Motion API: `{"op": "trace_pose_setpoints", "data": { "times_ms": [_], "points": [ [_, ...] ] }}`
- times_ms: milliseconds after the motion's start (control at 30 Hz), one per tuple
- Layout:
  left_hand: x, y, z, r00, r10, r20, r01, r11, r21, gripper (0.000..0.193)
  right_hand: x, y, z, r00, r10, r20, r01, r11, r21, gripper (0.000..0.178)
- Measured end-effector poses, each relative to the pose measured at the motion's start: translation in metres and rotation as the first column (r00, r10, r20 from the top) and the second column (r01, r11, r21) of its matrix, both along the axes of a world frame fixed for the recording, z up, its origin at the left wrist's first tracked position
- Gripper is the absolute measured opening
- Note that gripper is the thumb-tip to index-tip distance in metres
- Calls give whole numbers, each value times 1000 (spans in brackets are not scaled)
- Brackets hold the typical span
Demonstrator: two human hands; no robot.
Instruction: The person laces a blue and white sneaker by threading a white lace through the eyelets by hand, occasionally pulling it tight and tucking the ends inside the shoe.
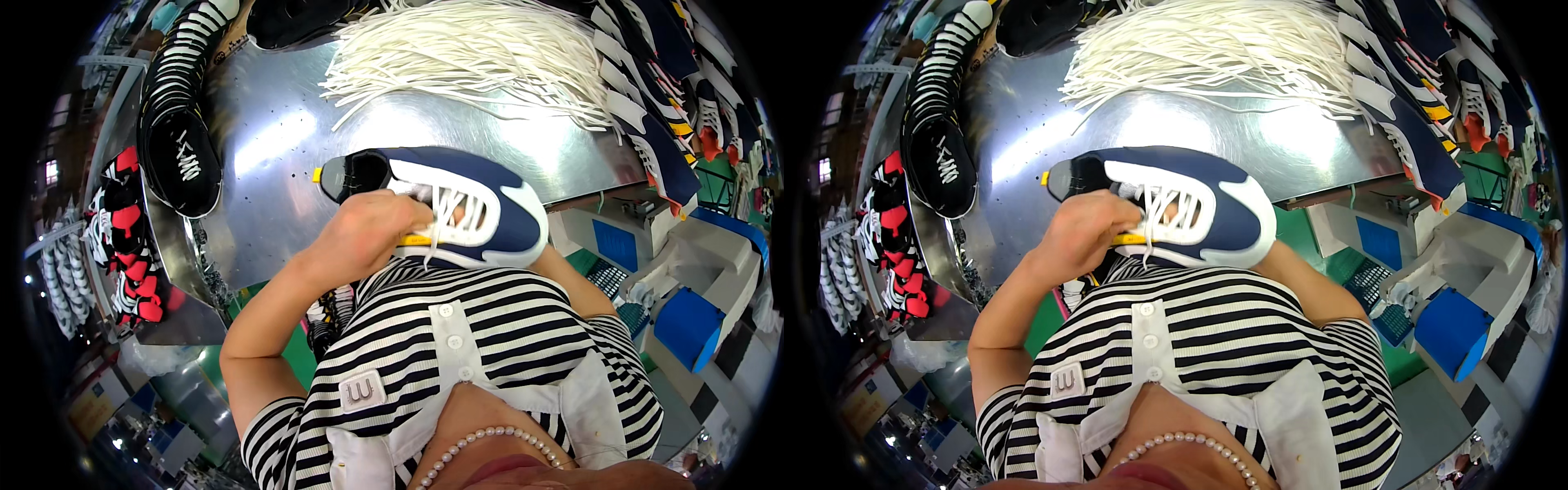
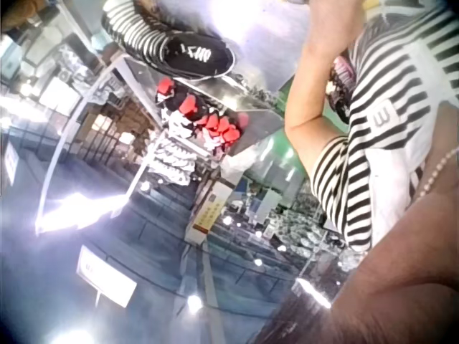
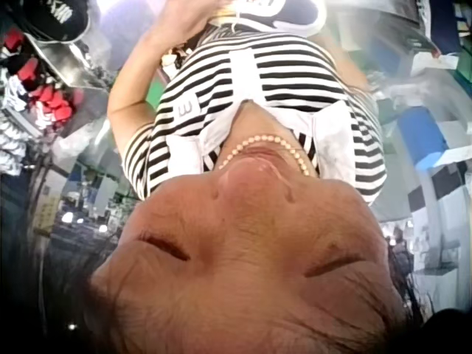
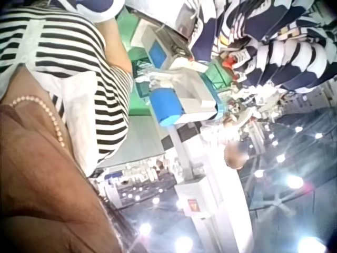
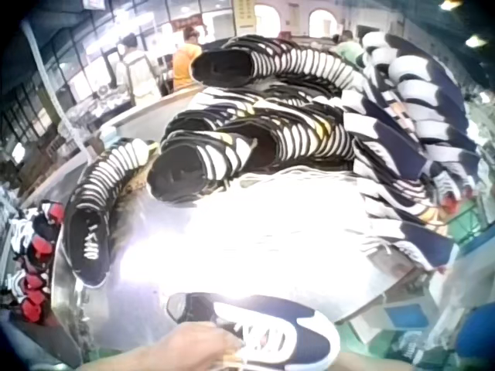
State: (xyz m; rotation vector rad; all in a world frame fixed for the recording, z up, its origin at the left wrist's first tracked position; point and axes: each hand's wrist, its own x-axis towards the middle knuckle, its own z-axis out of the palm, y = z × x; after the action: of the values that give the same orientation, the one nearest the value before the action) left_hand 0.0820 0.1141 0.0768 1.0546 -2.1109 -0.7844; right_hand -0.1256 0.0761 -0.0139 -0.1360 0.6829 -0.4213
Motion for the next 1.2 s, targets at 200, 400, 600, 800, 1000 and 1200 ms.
{"op": "trace_pose_setpoints", "data": {
  "times_ms": [200, 400, 600, 800, 1000, 1200],
  "points": [
    [1, -20, -9, 951, 294, 96, -285, 954, -93, 14, -84, -49, 3, 925, -372, -76, 323, 878, -354, 11],
    [-20, -21, -37, 901, 421, 107, -432, 895, 115, 47, -26, -27, 56, 746, -146, -649, -517, 487, -704, 24],
    [-11, -24, -35, 883, 405, 235, -442, 887, 135, 61, 13, -22, 34, 710, -215, -670, -539, 446, -714, 21],
    [-14, -25, -42, 877, 435, 207, -442, 897, -15, 57, 22, -6, 26, 618, -461, -638, -559, 314, -768, 21],
    [-40, -29, -38, 876, 427, 226, -470, 861, 195, 52, -2, -19, 8, 676, -287, -678, -491, 510, -706, 24],
    [-24, -10, -39, 785, 569, 245, -607, 786, 117, 55, 12, -16, 19, 909, 250, -334, -417, 545, -728, 25]
  ]
}}
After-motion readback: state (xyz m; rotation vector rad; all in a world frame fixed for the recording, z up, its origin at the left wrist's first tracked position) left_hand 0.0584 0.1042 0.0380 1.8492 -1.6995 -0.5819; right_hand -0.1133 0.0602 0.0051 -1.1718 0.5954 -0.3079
